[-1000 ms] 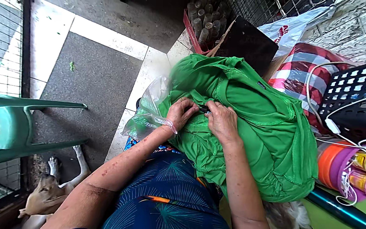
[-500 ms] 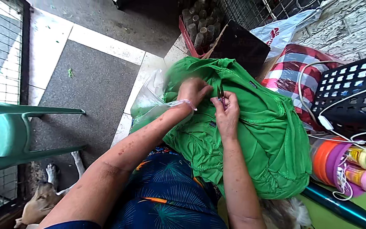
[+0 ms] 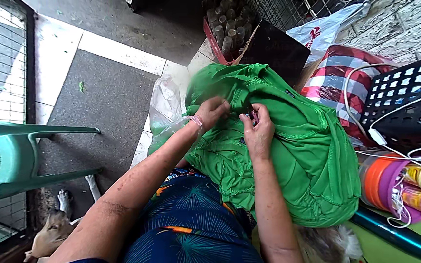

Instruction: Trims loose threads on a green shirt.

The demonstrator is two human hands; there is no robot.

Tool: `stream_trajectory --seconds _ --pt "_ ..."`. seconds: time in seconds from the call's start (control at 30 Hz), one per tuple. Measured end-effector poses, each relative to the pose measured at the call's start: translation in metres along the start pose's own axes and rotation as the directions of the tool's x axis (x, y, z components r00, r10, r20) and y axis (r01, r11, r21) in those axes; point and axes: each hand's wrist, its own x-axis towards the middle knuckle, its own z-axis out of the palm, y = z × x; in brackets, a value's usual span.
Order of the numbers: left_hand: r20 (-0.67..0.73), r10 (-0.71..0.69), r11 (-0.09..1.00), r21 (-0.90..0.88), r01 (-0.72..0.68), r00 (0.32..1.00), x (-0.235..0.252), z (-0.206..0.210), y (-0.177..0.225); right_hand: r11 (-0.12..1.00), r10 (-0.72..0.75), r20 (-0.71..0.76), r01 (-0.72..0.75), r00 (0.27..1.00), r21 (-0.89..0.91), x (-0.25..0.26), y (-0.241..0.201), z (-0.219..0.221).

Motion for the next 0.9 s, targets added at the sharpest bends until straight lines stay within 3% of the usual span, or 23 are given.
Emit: stream_trajectory --seconds 0.27,0.5,0.63,0.73,0.8,0.9 --pt "-0.106 -0.053 0.991 -0.125 0.04 0.993 -0.002 0.008 -0.001 0.929 -0.215 0.047 0.219 0.976 -0.297 -0.006 0.002 0.009" --pt "-0.161 -0.045 0.993 -0.114 0.026 0.986 -0.005 0.017 -0.003 0.861 -0.259 0.039 0.249 0.965 -0.444 -0.004 -0.002 0.018" --pt "-0.12 -0.044 0.992 -0.123 0.029 0.992 -0.009 0.016 0.002 0.858 -0.172 0.066 0.182 0.983 -0.48 -0.005 -0.006 0.016" --pt "-0.071 -0.024 0.97 -0.243 0.006 0.997 -0.015 0.009 0.004 0.918 -0.07 0.097 0.102 0.993 -0.383 -0.002 -0.007 0.01" --pt "0.03 0.017 0.957 -0.29 -0.008 0.999 -0.024 -0.001 0.005 0.954 -0.002 0.114 0.036 0.993 -0.299 0.0 -0.008 0.005" --pt "0.217 0.117 0.979 -0.187 -0.077 0.969 -0.041 -0.013 0.005 0.979 0.054 0.116 -0.03 0.992 -0.202 0.0 -0.008 0.001"
